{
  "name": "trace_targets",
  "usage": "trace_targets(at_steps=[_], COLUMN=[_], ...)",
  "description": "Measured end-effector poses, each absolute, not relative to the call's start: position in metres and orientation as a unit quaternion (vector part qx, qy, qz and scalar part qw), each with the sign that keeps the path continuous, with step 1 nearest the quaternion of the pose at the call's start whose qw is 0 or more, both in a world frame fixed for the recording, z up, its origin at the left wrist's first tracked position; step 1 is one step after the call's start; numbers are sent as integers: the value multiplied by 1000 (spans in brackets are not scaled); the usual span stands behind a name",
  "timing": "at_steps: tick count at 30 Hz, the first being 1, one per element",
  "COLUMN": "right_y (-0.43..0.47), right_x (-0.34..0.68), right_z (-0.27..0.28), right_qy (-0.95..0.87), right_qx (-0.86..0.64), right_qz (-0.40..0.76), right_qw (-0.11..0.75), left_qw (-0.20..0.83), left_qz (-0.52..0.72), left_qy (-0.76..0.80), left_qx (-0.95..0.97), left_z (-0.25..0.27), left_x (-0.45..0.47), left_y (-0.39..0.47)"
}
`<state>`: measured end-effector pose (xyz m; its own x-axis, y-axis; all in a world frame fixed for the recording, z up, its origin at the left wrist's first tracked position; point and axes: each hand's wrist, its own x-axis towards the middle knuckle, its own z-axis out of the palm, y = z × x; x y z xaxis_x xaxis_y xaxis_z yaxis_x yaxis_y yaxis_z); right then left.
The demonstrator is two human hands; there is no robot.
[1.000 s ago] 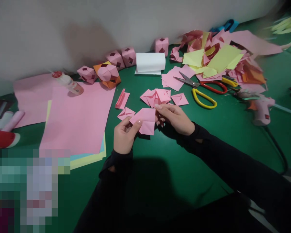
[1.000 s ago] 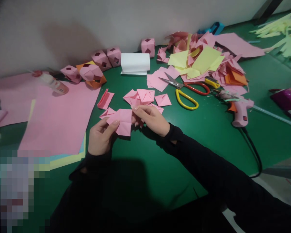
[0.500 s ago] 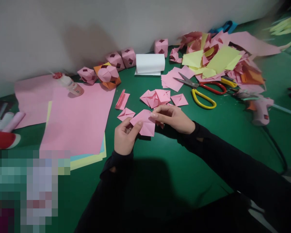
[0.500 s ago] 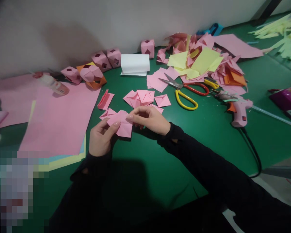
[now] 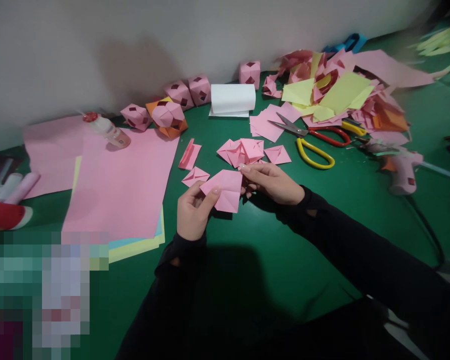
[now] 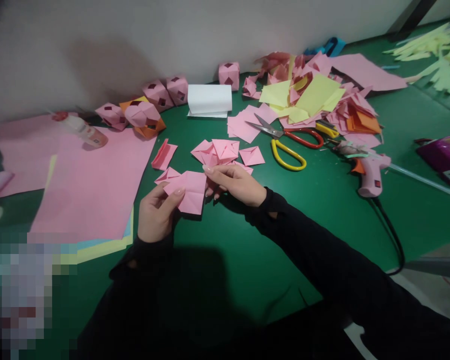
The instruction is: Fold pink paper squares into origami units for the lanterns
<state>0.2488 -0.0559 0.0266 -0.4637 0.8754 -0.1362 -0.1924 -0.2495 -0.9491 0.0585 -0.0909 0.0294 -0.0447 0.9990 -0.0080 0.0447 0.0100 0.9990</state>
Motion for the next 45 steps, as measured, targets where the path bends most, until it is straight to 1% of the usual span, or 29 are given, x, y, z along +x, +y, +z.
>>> trace_targets(at_steps=[9,16,21,30,35,45], right_y=[-55,-57,-57,-59,-61,-61], right_x=[250,251,250,248,245,245], right_z=[30,34,35,37,34,30], right_qy=[-484,-529,-515,-540,-545,-555], right_qx=[-373,-376,-373,-376,-393,-397], right_qz=[695,676,683,667,663,648], right_qw=[378,349,359,350,331,339], left_qw=[477,448,418,423,436,468], left_qz=[494,457,446,444,438,415], left_qy=[535,553,560,552,546,526], left_qx=[492,533,558,565,566,576], left_z=[25,30,35,35,38,41], left_x=[58,58,60,62,63,63], left_y=[-89,-92,-94,-93,-93,-93])
